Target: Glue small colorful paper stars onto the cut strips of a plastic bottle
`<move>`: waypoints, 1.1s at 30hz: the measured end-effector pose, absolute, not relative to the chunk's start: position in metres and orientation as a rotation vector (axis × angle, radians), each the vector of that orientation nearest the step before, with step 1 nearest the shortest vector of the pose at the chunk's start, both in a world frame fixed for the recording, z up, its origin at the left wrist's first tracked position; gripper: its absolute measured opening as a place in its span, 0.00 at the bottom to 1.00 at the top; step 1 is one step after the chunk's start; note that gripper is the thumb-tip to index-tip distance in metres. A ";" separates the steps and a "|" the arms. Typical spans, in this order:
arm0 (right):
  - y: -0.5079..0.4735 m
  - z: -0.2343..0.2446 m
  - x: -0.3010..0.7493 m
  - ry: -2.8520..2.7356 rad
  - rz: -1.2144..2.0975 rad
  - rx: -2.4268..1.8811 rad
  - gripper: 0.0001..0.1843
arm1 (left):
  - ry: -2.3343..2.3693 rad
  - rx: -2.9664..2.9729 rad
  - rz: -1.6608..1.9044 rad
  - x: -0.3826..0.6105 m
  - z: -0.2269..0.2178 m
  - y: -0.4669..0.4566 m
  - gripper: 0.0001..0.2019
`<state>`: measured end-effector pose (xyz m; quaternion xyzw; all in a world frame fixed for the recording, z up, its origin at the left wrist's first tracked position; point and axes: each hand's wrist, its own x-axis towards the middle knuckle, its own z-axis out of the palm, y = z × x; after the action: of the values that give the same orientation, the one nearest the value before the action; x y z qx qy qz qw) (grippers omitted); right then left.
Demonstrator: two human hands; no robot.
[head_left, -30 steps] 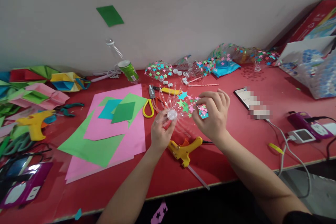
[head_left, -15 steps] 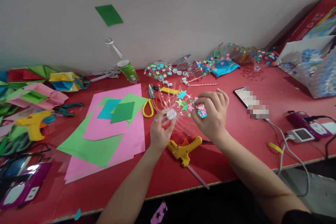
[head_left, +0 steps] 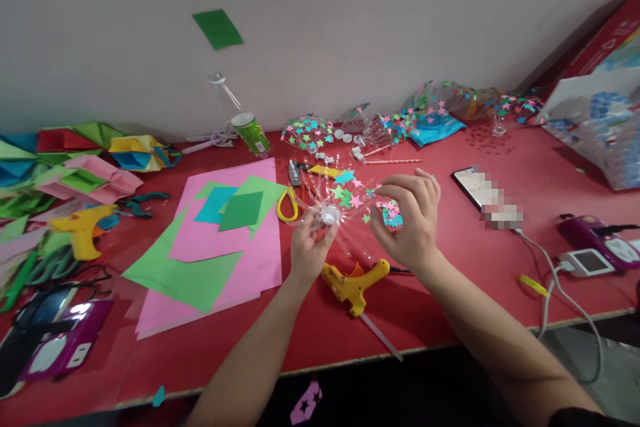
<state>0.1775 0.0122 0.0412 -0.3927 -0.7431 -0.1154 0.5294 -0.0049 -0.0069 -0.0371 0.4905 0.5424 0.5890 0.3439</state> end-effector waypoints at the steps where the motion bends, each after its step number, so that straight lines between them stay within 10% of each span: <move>1: 0.011 0.042 0.178 -1.770 -0.263 -0.911 0.12 | 1.378 1.239 1.526 -0.005 -0.037 -0.006 0.22; 33: 0.009 0.045 0.179 -1.835 -0.315 -0.721 0.04 | 1.174 1.012 1.490 -0.005 -0.025 0.001 0.23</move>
<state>0.1792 0.0089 0.0451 -0.3035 -0.7725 -0.1327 0.5418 -0.0049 0.0006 -0.0249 0.4140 0.4802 0.6095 0.4760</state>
